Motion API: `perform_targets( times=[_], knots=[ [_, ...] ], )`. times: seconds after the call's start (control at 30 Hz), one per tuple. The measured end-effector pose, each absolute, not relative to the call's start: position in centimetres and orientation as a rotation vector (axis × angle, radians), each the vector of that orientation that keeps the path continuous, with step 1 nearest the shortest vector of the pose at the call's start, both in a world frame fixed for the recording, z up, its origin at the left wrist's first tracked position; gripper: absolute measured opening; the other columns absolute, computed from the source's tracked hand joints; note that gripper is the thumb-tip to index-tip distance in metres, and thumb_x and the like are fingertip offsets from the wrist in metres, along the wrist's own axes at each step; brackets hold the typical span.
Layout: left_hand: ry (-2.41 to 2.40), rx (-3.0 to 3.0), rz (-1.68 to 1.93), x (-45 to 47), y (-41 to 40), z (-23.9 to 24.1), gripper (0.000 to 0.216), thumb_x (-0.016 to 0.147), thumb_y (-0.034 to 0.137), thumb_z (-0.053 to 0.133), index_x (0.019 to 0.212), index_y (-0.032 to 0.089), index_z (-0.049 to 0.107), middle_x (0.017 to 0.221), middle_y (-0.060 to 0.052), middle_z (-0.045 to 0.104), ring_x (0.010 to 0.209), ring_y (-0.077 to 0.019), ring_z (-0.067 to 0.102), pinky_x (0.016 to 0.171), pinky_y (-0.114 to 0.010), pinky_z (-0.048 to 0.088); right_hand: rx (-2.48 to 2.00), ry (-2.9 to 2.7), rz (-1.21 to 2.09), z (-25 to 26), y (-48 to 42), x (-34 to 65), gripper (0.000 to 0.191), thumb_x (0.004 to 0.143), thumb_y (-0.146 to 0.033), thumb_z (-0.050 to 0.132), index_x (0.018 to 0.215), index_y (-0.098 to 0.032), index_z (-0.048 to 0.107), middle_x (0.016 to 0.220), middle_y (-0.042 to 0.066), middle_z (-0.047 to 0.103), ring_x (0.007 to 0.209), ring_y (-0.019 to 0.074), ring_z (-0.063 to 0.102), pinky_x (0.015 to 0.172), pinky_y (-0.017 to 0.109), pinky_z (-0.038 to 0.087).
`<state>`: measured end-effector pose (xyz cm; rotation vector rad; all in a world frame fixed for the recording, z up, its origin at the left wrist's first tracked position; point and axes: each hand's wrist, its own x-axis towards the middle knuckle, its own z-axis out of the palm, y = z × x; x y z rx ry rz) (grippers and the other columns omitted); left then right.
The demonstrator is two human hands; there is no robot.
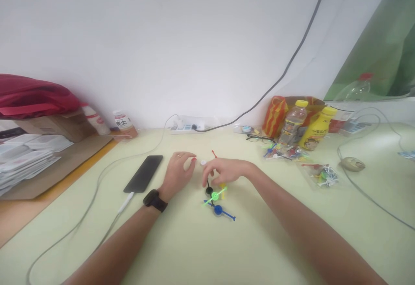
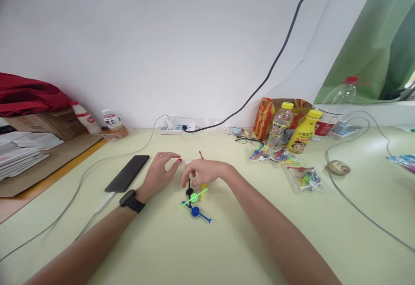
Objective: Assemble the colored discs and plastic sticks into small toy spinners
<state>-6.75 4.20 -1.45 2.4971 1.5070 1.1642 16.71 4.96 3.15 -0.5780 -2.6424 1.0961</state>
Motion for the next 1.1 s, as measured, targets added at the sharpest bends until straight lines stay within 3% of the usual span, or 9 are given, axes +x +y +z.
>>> perform_targets(
  times=[0.27,0.47,0.6,0.77,0.9,1.1],
  knots=[
    [1.393,2.363,1.006,-7.1,4.5,-2.1,0.019,0.095,0.027,0.058,0.109,0.023,0.07,0.107,-0.007,0.071,0.098,-0.0239,0.068,0.09,-0.041,0.055,-0.721,-2.721,1.118,3.2,4.2,16.0,0.018,0.078,-0.008,0.068,0.083,-0.018,0.082,0.083,0.001,0.075,0.07,0.0124,0.062,0.063,0.02,0.047],
    [1.325,2.541,0.9,-6.9,4.3,-2.1,0.026,0.095,0.028,0.06,0.117,0.028,0.073,0.123,-0.007,0.068,0.113,-0.0273,0.063,0.101,-0.046,0.051,-0.779,-2.737,1.103,2.9,4.5,16.1,0.015,0.078,-0.009,0.071,0.087,-0.019,0.079,0.079,-0.001,0.07,0.069,0.0125,0.062,0.063,0.021,0.046],
    [1.314,2.625,0.816,-7.0,4.2,-2.1,0.034,0.094,0.029,0.061,0.127,0.033,0.071,0.129,-0.007,0.067,0.114,-0.0288,0.062,0.101,-0.048,0.051,-0.835,-2.733,1.048,3.1,4.2,15.9,0.008,0.082,-0.011,0.068,0.084,-0.018,0.072,0.082,0.001,0.068,0.073,0.0138,0.061,0.064,0.023,0.045],
    [1.324,2.544,0.989,-7.0,4.2,-1.8,0.028,0.099,0.03,0.056,0.123,0.027,0.07,0.129,-0.007,0.067,0.122,-0.0282,0.059,0.107,-0.048,0.048,-0.891,-2.55,1.027,3.8,4.1,16.6,0.01,0.085,-0.009,0.06,0.084,-0.019,0.062,0.085,0.0,0.067,0.074,0.0143,0.058,0.065,0.025,0.042],
    [1.302,2.339,1.195,-6.6,3.7,-0.9,0.029,0.105,0.034,0.046,0.121,0.025,0.069,0.12,-0.007,0.071,0.113,-0.0243,0.065,0.103,-0.044,0.051,-1.008,-2.338,0.996,3.4,4.7,16.8,0.005,0.089,-0.015,0.06,0.088,-0.02,0.058,0.084,0.0,0.066,0.072,0.0143,0.057,0.064,0.026,0.043],
    [1.095,2.206,1.211,-5.4,2.5,-0.2,0.028,0.095,0.039,0.067,0.118,0.024,0.067,0.113,-0.006,0.074,0.096,-0.0213,0.071,0.09,-0.038,0.059,-0.927,-1.845,1.344,2.1,5.3,15.3,0.012,0.085,-0.011,0.058,0.092,-0.02,0.053,0.078,-0.001,0.063,0.068,0.0132,0.063,0.065,0.025,0.051]
  ],
)
